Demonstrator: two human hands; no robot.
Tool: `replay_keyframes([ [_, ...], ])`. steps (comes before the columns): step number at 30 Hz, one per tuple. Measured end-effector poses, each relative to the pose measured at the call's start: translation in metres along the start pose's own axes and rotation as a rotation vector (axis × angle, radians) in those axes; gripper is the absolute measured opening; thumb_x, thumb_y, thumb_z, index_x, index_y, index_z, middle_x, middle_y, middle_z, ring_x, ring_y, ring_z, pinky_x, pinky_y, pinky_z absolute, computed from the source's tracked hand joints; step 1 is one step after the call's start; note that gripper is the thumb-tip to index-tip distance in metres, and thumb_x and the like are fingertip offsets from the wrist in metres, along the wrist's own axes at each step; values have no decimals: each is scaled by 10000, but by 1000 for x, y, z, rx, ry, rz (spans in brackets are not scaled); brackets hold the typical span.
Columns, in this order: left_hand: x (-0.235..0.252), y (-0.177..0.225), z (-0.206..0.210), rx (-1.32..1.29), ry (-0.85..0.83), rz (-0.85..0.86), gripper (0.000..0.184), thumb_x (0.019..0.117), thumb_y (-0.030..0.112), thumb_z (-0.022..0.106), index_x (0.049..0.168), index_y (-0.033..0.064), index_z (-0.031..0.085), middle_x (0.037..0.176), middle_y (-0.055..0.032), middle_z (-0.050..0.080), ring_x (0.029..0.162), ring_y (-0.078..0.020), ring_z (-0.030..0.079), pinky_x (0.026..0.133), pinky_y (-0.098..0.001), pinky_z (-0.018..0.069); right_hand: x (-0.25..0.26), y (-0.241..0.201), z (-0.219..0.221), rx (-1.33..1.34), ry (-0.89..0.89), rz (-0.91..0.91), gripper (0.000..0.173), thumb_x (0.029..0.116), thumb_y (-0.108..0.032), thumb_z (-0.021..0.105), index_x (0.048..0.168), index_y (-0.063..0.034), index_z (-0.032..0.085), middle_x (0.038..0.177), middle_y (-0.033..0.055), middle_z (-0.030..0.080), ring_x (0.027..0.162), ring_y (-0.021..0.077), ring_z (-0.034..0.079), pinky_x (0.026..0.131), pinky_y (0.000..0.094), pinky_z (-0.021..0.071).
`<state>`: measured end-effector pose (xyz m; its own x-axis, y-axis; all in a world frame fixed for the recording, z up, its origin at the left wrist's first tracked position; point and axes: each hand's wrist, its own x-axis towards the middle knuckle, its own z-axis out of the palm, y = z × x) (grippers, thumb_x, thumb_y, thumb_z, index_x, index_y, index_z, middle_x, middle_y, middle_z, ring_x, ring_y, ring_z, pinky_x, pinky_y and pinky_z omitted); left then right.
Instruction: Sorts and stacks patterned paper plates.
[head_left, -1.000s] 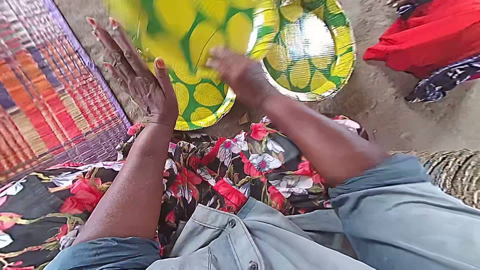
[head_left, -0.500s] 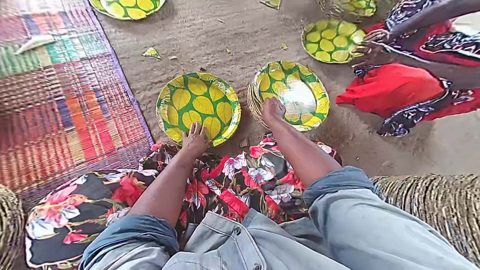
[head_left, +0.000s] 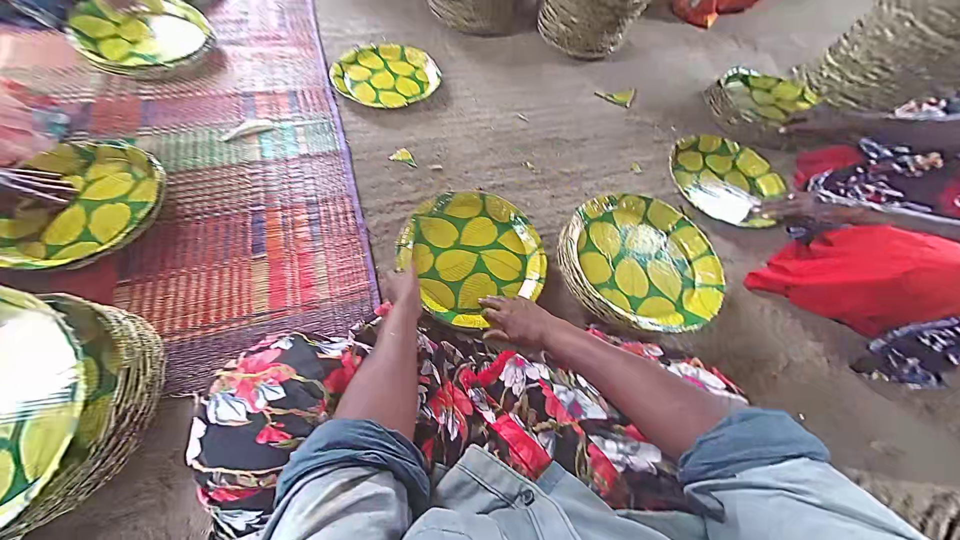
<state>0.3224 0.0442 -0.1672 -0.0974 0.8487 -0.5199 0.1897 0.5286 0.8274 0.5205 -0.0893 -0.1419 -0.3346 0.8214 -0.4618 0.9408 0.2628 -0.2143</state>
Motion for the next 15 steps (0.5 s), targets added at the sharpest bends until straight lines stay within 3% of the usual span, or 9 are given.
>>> replay_keyframes([
  [1,-4,2,1,7,-46,7,592,1025,303,617,1487,-24,444,1456,-336,482,1370,-472,465,1096,-645,401,0,0,-2,-1,19,17,694,1024,-495,591,1517,-22,471,1595,225,422,1497,403,375,1130,632,353],
  [2,-9,5,3,27,-74,20,523,1014,275,634,1430,-18,511,1390,-320,551,1305,-456,533,1056,-640,440,0,-1,-2,-6,56,43,730,993,-405,670,1571,-50,402,1585,243,415,1478,430,383,1110,652,359],
  [3,-15,10,4,16,-98,36,438,1014,236,630,1369,-14,568,1319,-298,605,1232,-430,585,1011,-620,466,0,-3,-1,-6,115,72,728,961,-217,695,1591,-54,368,1597,256,397,1476,452,383,1095,678,362],
  [4,-20,14,5,-28,-136,68,381,1032,201,597,1342,-19,579,1289,-283,618,1199,-408,594,997,-598,469,0,-7,2,-20,199,100,691,948,-51,639,1588,-56,379,1615,253,384,1482,459,387,1078,696,376],
  [6,-25,29,6,-97,-127,186,364,1059,188,534,1336,-42,589,1314,-290,606,1239,-416,572,1032,-605,443,5,-9,3,-95,420,128,597,961,82,518,1533,-88,490,1582,223,460,1421,441,495,990,664,482],
  [8,-31,53,-4,-110,-5,324,398,1072,177,498,1387,-58,563,1391,-291,571,1325,-409,534,1109,-578,406,20,-7,-12,-115,601,118,585,969,113,482,1498,-126,549,1562,193,500,1399,435,525,973,653,507],
  [12,-55,99,-54,-29,493,760,476,1037,119,462,1473,-70,429,1531,-271,442,1447,-361,414,1208,-454,311,75,-41,-64,-81,775,-23,637,965,115,514,1521,-195,538,1627,128,434,1512,400,380,1091,709,379],
  [15,-63,121,-88,-36,749,1087,486,999,151,482,1434,-67,475,1532,-274,447,1467,-373,388,1219,-455,285,128,-95,-76,33,806,-178,488,959,63,558,1406,-111,650,1549,141,534,1474,374,449,1126,697,349],
])
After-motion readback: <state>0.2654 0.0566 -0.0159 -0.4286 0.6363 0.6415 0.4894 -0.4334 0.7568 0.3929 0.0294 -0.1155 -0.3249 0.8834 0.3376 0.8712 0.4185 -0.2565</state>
